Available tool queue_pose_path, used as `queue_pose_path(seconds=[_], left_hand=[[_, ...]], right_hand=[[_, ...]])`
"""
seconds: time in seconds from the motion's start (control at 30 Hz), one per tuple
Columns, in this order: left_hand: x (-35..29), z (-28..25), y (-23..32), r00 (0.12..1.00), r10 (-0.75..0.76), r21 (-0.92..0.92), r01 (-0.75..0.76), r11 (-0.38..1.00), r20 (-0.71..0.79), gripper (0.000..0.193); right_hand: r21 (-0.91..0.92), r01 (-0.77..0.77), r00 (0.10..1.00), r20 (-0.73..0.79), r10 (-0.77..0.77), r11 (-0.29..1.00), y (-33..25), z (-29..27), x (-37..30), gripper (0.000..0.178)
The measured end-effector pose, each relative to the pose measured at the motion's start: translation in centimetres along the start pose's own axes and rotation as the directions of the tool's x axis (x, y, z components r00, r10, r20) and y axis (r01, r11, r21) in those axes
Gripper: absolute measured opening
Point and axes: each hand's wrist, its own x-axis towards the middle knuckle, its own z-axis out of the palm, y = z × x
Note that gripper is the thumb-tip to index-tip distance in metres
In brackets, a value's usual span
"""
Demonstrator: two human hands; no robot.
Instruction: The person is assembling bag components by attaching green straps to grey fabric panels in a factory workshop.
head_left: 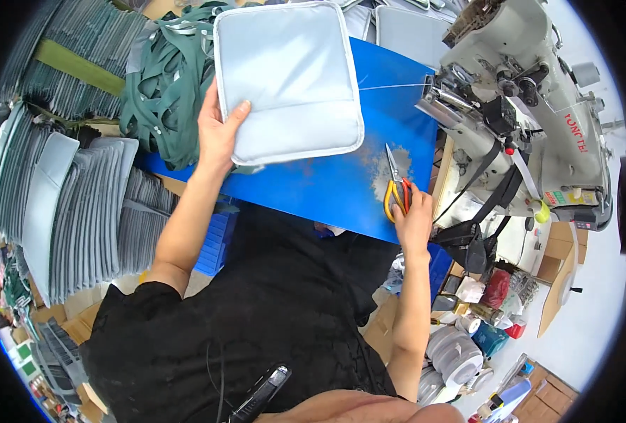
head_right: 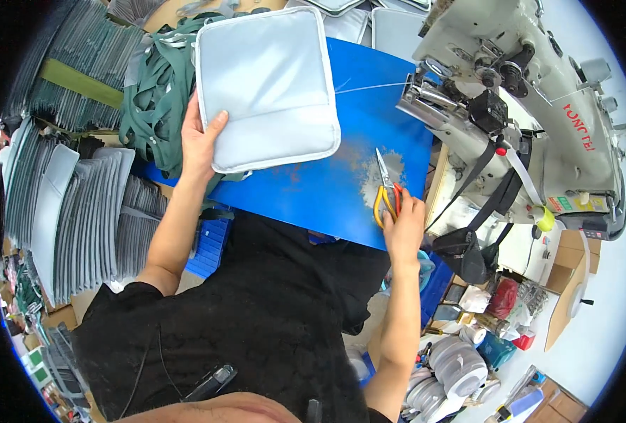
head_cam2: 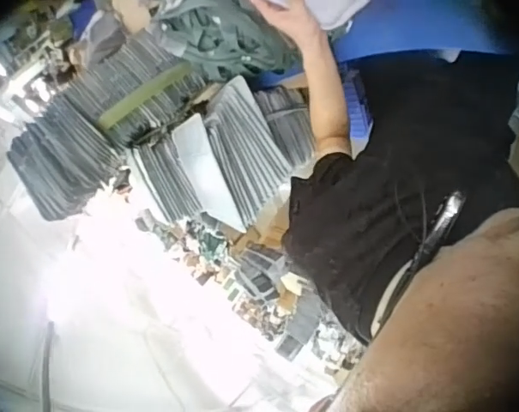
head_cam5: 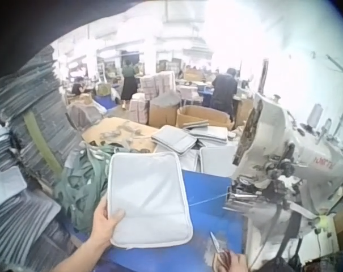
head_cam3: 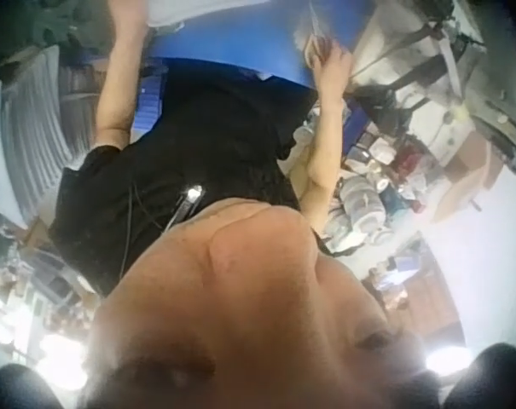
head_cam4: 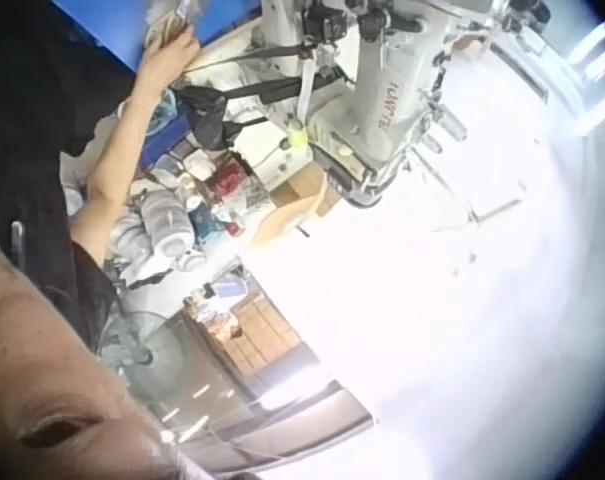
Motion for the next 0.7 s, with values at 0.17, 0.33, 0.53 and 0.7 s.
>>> queue_pose_path(seconds=[0.17, 0.33, 0.53, 0.7], left_hand=[[-1.1, 0.0, -0.5, 0.993, 0.112, 0.037, -0.110, 0.993, -0.039, 0.077], [-2.1, 0.7, -0.6, 0.986, 0.159, 0.056, -0.156, 0.986, -0.042, 0.076], [-2.1, 1.7, -0.1, 0.986, 0.165, 0.093, -0.166, 0.982, 0.021, 0.076], [-2.0, 2.0, 1.2, 0.974, 0.199, 0.158, -0.214, 0.964, 0.106, 0.075]], right_hand=[[0.053, -0.161, 0.939, 0.316, 0.137, 0.985, 2.0, -0.1, 0.1, 0.079], [0.764, -0.526, 0.843, 0.525, 0.114, 0.373, -2.0, -0.6, -0.4, 0.072], [0.728, -0.290, 0.950, 0.298, 0.095, 0.621, -10.5, -1.9, 4.8, 0.061], [0.712, -0.333, 0.939, 0.311, 0.147, 0.619, -10.4, -0.5, 6.7, 0.059]])
